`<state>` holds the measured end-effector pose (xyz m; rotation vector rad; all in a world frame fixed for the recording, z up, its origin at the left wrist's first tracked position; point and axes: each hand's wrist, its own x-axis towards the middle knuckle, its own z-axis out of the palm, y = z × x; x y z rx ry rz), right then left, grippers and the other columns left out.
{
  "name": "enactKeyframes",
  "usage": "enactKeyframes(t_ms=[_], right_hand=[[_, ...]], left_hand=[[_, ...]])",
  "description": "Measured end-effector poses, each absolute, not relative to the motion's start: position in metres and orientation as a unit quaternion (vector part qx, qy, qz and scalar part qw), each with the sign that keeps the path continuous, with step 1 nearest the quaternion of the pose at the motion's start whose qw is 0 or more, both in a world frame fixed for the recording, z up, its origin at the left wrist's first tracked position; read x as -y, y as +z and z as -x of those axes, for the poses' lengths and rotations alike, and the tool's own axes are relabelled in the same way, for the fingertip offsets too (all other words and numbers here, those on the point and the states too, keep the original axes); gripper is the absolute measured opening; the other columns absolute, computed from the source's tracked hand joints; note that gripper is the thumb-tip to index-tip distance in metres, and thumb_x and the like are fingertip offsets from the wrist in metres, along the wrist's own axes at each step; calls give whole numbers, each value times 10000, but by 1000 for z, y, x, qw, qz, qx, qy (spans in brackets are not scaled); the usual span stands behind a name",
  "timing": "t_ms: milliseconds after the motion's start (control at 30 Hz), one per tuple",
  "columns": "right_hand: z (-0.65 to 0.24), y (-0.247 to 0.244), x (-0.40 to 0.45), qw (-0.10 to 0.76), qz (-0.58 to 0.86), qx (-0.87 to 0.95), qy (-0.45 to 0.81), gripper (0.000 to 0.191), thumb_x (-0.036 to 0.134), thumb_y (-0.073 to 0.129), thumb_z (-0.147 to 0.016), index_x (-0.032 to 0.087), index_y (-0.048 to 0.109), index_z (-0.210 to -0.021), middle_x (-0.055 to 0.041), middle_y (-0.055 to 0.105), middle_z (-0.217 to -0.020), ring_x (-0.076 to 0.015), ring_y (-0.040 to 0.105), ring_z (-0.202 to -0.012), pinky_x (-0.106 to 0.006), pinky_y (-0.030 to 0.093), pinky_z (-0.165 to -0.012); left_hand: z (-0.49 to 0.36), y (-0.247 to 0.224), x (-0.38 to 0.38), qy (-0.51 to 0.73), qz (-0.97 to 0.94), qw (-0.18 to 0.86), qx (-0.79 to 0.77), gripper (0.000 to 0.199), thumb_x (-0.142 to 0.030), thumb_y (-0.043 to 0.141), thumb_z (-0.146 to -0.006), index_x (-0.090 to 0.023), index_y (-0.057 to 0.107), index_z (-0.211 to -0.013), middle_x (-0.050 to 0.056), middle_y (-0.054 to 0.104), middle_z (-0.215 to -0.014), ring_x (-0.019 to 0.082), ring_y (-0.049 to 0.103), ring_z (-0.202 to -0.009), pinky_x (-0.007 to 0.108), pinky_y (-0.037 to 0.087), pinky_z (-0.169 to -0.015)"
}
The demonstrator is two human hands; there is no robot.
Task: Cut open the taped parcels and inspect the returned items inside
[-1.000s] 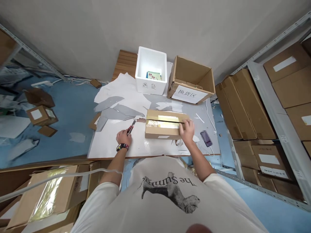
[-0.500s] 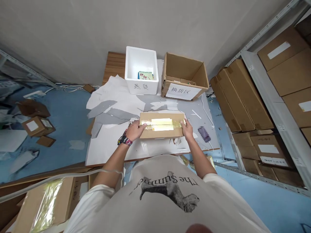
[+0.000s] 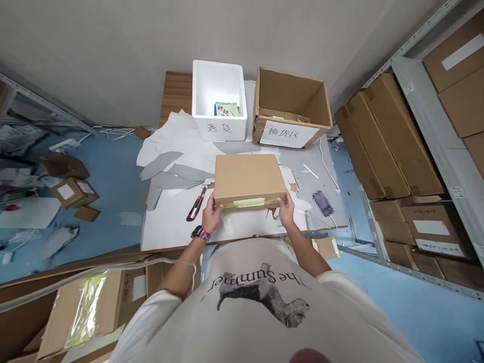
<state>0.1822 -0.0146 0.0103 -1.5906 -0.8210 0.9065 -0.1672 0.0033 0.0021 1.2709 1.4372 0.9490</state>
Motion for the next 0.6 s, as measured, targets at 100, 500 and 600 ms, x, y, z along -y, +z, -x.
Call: enactKeyframes(t_ms=[100,500,600], right_hand=[[-177,-5,26,522,709,312,358,689,485,666,-871,185,772,-1482,-139,817,-1488,-292,678,-1507,-494,472,-1356],[-195,4,34,392,731,124,545,554,618,822,-883,279,714,-1308,-67,874,-1253,-257,817,-1149,-308,665,-861],[-194,3,29,380,738,116,546,702,561,944,-809,284,668,-1393,-80,878,-1244,-272,831,-1128,-332,667,-898]], left_hand=[[172,-12,12,367,-445,563,-591,778,-546,659,-1024,-286,500,-1740,140,571,-1798,347,601,-1614,518,569,-1281],[171,-32,3,198,-219,712,-637,1034,-889,946,-751,-341,606,-1560,175,586,-1764,419,657,-1483,476,699,-979],[174,-34,2,174,-176,744,-620,1145,-910,986,-667,-394,574,-1602,162,567,-1772,391,747,-1293,524,709,-939]])
